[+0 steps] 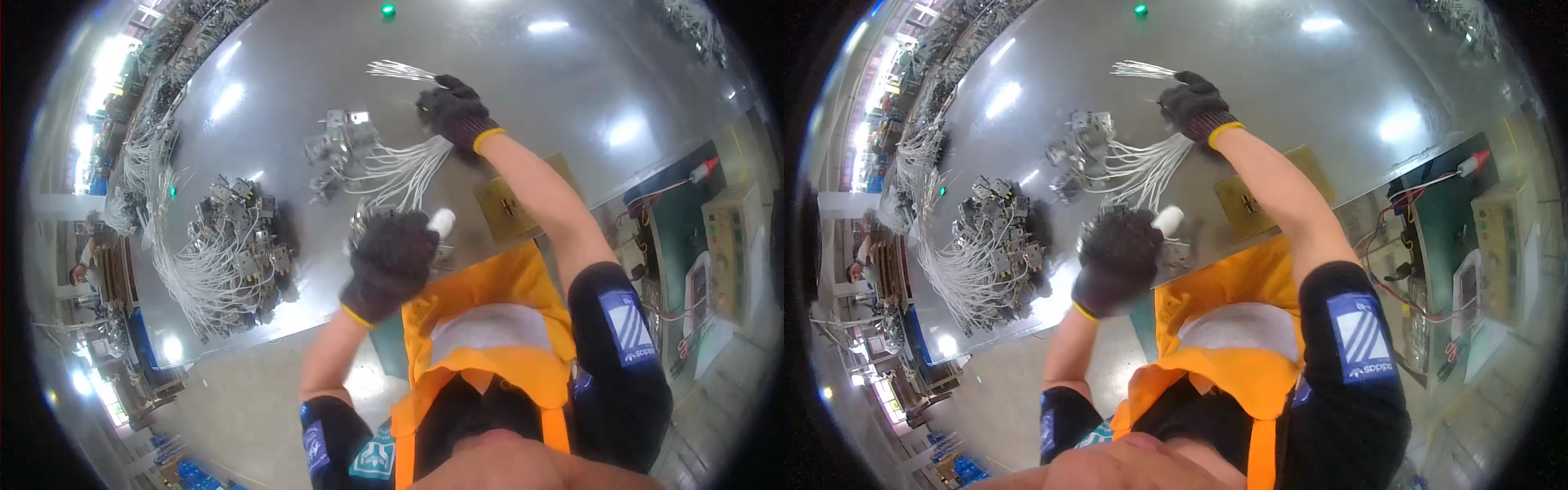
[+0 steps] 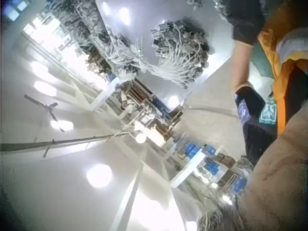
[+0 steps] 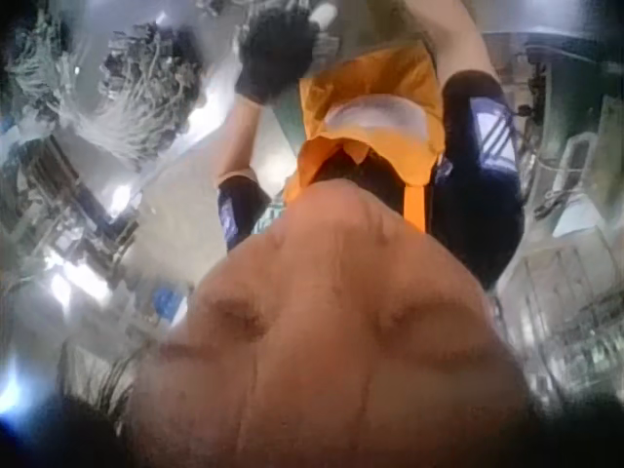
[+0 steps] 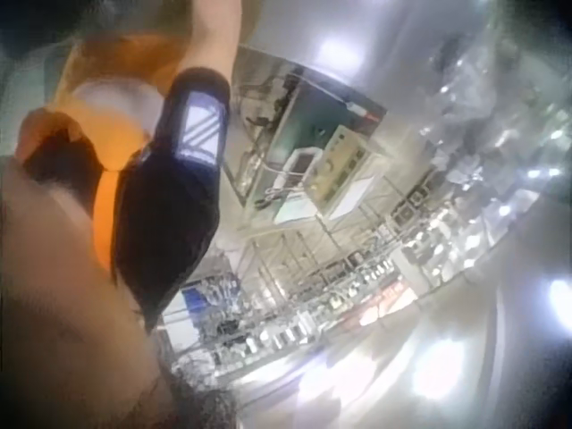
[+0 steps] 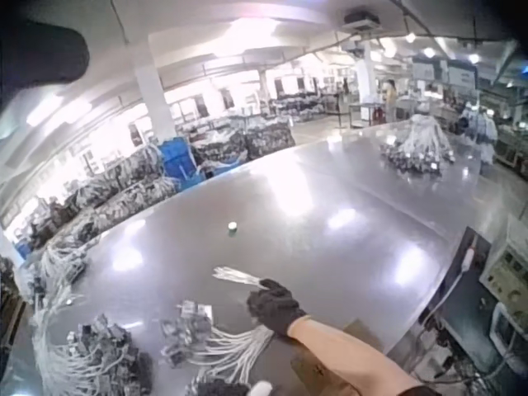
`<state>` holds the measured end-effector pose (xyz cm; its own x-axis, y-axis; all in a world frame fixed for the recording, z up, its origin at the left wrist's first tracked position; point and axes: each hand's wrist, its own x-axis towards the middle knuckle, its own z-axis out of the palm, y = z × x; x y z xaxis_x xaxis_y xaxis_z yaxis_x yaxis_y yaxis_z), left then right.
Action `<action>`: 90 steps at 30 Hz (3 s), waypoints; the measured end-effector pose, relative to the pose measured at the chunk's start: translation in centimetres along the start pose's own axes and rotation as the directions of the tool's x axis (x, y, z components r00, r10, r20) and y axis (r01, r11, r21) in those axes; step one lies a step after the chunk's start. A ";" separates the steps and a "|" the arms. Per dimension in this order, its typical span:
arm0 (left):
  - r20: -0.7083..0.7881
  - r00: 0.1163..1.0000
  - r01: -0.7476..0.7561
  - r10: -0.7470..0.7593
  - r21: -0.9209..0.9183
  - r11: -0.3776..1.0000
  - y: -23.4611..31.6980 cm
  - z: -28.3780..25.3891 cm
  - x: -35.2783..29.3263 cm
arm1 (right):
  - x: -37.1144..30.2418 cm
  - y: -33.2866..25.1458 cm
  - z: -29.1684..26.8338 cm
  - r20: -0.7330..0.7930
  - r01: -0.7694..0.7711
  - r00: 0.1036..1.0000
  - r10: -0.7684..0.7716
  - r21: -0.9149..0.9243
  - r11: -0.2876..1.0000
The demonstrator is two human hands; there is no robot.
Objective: Assemble wiring harnesses by organizing and bundling multiple wires with connectors.
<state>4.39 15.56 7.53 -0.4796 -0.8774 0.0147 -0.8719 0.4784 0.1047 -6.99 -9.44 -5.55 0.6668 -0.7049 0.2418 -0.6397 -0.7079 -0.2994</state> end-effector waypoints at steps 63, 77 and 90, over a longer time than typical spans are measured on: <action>-0.519 0.793 -0.018 -0.319 -0.544 0.839 7.8 14.5 10.7 | -23.9 -4.0 -13.5 -0.002 -0.154 0.988 0.154 0.061 0.986; -0.326 0.944 0.123 -0.060 0.175 0.977 3.7 9.0 4.2 | -24.8 -6.5 -14.2 0.253 -0.423 0.902 0.350 0.680 0.599; -0.370 0.928 -0.015 -0.054 -0.181 0.983 4.4 7.2 3.0 | -20.7 -9.7 -6.1 0.468 -0.283 0.804 0.367 0.844 -0.456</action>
<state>-1.62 15.33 0.89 -0.3616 -0.8534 0.3755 -0.8322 0.4770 0.2828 -16.94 11.72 -2.02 0.4801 -0.8056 -0.3473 0.4260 0.5601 -0.7105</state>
